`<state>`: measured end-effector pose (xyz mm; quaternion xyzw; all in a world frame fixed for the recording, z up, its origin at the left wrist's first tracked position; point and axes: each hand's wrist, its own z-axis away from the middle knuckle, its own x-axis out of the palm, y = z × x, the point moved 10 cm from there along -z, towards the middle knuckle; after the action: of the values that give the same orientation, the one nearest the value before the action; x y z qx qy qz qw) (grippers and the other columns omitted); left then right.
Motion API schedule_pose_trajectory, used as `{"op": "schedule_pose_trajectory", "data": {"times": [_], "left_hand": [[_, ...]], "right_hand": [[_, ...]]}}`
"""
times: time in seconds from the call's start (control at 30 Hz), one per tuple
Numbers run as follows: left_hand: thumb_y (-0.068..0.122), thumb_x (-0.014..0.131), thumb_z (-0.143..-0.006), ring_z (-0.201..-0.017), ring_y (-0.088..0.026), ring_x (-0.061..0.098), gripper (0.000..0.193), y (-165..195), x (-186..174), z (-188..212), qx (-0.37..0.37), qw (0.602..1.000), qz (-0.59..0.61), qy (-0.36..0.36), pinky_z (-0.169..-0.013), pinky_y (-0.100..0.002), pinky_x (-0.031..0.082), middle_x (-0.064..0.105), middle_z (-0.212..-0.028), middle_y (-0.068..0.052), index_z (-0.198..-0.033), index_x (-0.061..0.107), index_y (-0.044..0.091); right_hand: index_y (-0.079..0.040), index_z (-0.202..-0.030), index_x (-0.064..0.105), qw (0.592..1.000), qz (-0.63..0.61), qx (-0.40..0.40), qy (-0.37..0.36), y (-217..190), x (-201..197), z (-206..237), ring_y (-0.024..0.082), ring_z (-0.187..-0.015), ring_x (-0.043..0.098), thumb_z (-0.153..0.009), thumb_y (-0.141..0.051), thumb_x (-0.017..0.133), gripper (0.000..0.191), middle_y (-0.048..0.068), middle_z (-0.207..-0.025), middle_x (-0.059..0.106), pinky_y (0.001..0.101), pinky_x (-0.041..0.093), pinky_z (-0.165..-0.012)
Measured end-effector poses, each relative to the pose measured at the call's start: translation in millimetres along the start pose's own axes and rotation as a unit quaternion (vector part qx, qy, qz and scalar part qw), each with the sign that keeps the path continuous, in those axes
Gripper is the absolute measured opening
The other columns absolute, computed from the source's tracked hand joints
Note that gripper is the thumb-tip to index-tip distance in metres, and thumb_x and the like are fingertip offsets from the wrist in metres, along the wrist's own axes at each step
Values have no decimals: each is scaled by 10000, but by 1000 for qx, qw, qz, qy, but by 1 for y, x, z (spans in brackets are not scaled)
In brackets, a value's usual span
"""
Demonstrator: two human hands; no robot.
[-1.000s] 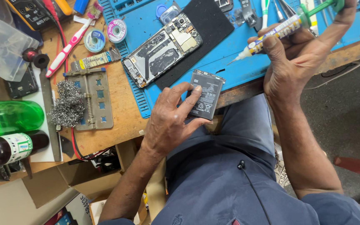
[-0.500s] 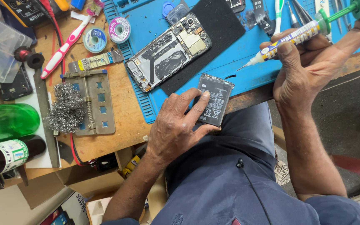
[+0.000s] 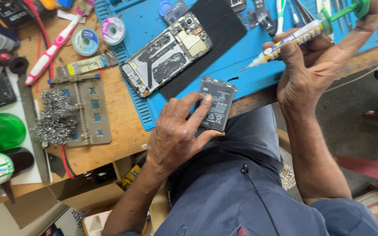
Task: The person sits at a repair bench holding a phone battery and uses a metal pry tool to scrape and clean the battery's edge and contacts. They then apply liquid from a syringe-style bottle onto the battery, touch its terminals with multimeter test probes, and press and reposition the battery on the mat.
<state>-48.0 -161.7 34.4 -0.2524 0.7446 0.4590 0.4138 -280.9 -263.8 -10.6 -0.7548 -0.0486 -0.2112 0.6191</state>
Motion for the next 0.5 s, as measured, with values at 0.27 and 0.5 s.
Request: {"op": "schedule_pose_trajectory", "data": {"times": [0.27,0.5], "left_hand": [[442,880,-765,-1020,-298,541,779,-4,-1,-2,0,1000,1,-3,-906,-444,479,553,-1314,-114,-1385,617,51],[439,878,-770,-1008,-292,536,766,-7,1,-2,-2,1000,-2,-13,-899,-443,477,550,-1310,-111,-1384,623,58]], "right_hand": [[-202,-1601,-117,999,45,-13,-12,9,-8,-2,250,-911,706,-1004,80,781,1115,176,-1327,571,406,612,-865],[-245,-1596,-82,987,78,-97,-101,13,-9,0,235,-1008,713,-1129,60,757,1008,100,-1411,545,396,603,-924]]}}
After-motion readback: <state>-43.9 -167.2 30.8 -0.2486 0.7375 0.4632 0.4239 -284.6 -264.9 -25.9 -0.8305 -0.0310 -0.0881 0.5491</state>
